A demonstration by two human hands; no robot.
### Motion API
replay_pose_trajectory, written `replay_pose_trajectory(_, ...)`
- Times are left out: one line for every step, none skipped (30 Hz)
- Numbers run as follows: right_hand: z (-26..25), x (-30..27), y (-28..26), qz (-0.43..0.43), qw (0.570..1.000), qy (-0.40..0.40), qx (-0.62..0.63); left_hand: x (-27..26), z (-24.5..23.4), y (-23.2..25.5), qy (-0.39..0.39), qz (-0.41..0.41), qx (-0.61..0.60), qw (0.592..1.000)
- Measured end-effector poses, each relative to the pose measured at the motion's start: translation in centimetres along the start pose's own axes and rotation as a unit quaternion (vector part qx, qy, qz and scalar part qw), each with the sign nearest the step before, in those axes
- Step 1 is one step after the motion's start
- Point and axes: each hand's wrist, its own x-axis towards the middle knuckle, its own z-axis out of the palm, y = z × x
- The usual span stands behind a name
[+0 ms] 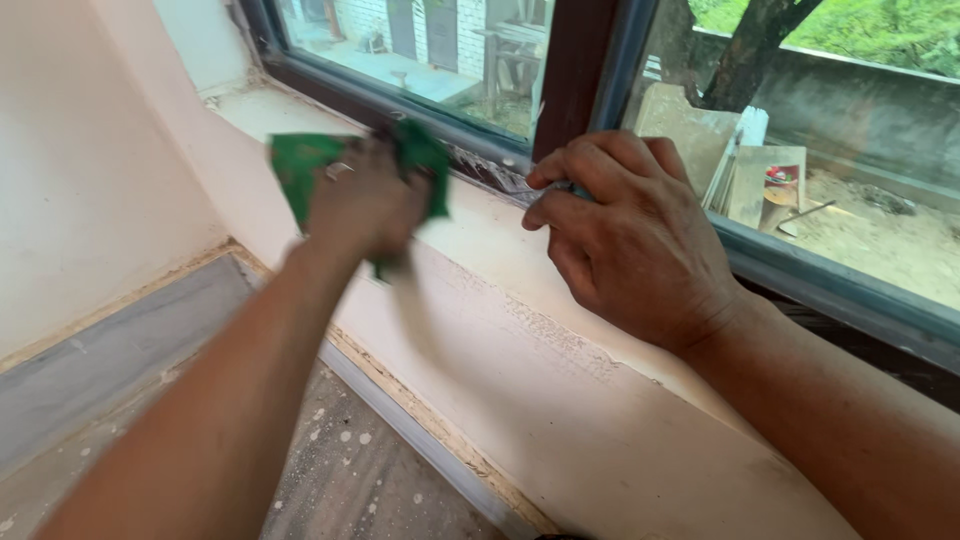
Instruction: The person wipes the window sill with a green patterned cloth, moving back and forth along the length of the sill. They use their left hand to steady themselves against the window frame while scrubbing with their right hand.
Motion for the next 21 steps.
replay_pose_trajectory(0.0, 0.1, 0.0, 0.004, 1.000, -0.007, -0.007, 1.1, -0.1, -0.6, -0.002, -0.019, -0.016, 1.000)
replay_pose_trajectory(0.1, 0.3, -0.1, 0.007, 1.000, -0.010, -0.013, 1.6, 0.3, -0.6, 0.006, -0.036, -0.015, 0.999)
replay_pose_trajectory(0.2, 0.4, -0.1, 0.004, 1.000, -0.004, -0.013, 2.0, 0.6, -0.3, 0.014, -0.053, -0.013, 0.998)
replay_pose_trajectory(0.3, 0.3, -0.2, 0.003, 1.000, 0.002, -0.014, 2.2, 0.7, 0.3, 0.021, -0.067, -0.012, 0.997)
replay_pose_trajectory(0.4, 0.3, -0.2, 0.002, 1.000, 0.008, -0.015, 1.7, 1.0, 1.2, 0.034, -0.057, -0.021, 0.998)
replay_pose_trajectory(0.6, 0.4, -0.2, -0.001, 1.000, 0.013, -0.025, 0.5, 1.7, 2.6, 0.046, -0.046, -0.031, 0.997)
replay_pose_trajectory(0.9, 0.5, -0.3, -0.005, 0.999, 0.017, -0.035, -1.0, 2.3, 4.2, 0.049, -0.035, -0.017, 0.998)
replay_pose_trajectory(1.0, 0.5, -0.2, -0.010, 0.999, 0.022, -0.046, -2.8, 2.8, 6.0, 0.052, -0.025, -0.005, 0.998)
replay_pose_trajectory(0.9, 0.5, -0.2, -0.003, 0.999, 0.023, -0.032, -4.6, 3.0, 7.4, 0.051, 0.002, -0.008, 0.999)
replay_pose_trajectory(0.9, 0.3, -0.3, 0.004, 1.000, 0.023, -0.017, -6.3, 3.1, 8.8, 0.050, 0.028, -0.012, 0.998)
replay_pose_trajectory(0.8, 0.1, -0.3, 0.011, 1.000, 0.024, -0.002, -7.8, 3.2, 10.3, 0.047, 0.052, -0.008, 0.998)
replay_pose_trajectory(0.4, -0.4, -0.4, 0.022, 1.000, 0.012, 0.007, -9.1, 3.2, 11.6, 0.043, 0.076, -0.004, 0.996)
replay_pose_trajectory(-0.1, -1.1, -0.4, 0.032, 0.999, 0.000, 0.016, -10.1, 3.1, 12.6, 0.055, 0.086, -0.027, 0.994)
replay_pose_trajectory(-0.8, -2.1, -0.6, 0.045, 0.999, -0.013, 0.026, -11.1, 3.1, 13.6, 0.064, 0.097, -0.051, 0.992)
replay_pose_trajectory(-1.6, -3.1, -0.7, 0.054, 0.998, -0.014, 0.020, -12.1, 3.0, 14.5, 0.073, 0.109, -0.074, 0.989)
replay_pose_trajectory(-2.8, -4.5, -0.7, 0.062, 0.998, -0.017, 0.013, -13.2, 3.0, 15.8, 0.072, 0.117, -0.083, 0.987)
replay_pose_trajectory(-4.0, -5.7, -0.7, 0.070, 0.997, -0.020, 0.005, -14.3, 3.0, 17.0, 0.071, 0.125, -0.092, 0.985)
replay_pose_trajectory(-5.3, -6.9, -0.7, 0.080, 0.996, -0.028, -0.013, -15.5, 3.0, 18.4, 0.070, 0.134, -0.102, 0.983)
replay_pose_trajectory(-6.6, -8.1, -0.7, 0.089, 0.995, -0.037, -0.031, -16.6, 2.9, 19.8, 0.090, 0.144, -0.106, 0.980)
replay_pose_trajectory(-7.8, -9.3, -0.8, 0.100, 0.993, -0.047, -0.049, -18.0, 2.9, 21.3, 0.109, 0.154, -0.111, 0.976)
replay_pose_trajectory(-8.8, -10.4, -1.0, 0.121, 0.990, -0.044, -0.060, -19.3, 2.8, 22.6, 0.127, 0.164, -0.116, 0.971)
